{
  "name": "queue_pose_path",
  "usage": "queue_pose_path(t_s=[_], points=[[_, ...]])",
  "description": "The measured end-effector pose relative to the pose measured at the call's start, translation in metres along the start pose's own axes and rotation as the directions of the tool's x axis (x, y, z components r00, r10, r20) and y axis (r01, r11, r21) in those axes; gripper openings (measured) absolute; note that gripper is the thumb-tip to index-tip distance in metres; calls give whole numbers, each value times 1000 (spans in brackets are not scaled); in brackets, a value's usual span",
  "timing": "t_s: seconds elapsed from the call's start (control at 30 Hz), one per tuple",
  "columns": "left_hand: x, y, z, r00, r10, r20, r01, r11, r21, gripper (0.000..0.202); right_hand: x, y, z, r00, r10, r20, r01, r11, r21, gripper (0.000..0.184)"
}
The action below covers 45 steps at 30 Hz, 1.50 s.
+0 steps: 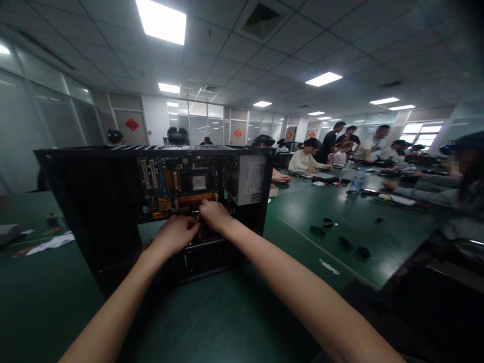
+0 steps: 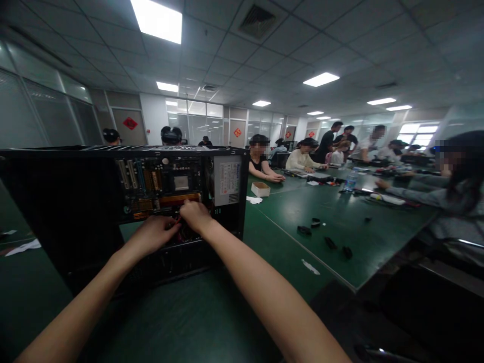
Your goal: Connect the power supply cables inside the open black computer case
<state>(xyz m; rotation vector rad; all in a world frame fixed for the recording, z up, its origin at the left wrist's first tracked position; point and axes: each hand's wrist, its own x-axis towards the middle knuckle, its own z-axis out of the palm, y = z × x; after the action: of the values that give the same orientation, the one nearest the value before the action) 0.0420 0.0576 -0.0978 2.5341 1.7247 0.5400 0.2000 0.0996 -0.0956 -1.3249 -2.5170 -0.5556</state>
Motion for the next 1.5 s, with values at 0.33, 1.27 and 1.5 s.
queue_pose_path(t_s=[0.33, 1.27, 1.5], points=[[0, 0, 0, 999, -19, 37, 18, 1000, 25, 43, 6, 2, 5, 1000, 4, -6, -3, 1000, 22, 31], [-6, 6, -3, 998, -33, 44, 34, 999, -14, 38, -12, 1, 2, 980, 191, 57, -199, 952, 233, 34], [-4, 3, -1, 998, -3, 57, 5, 1000, -26, 39, -11, 2, 1, 978, 200, 54, -207, 950, 235, 33]])
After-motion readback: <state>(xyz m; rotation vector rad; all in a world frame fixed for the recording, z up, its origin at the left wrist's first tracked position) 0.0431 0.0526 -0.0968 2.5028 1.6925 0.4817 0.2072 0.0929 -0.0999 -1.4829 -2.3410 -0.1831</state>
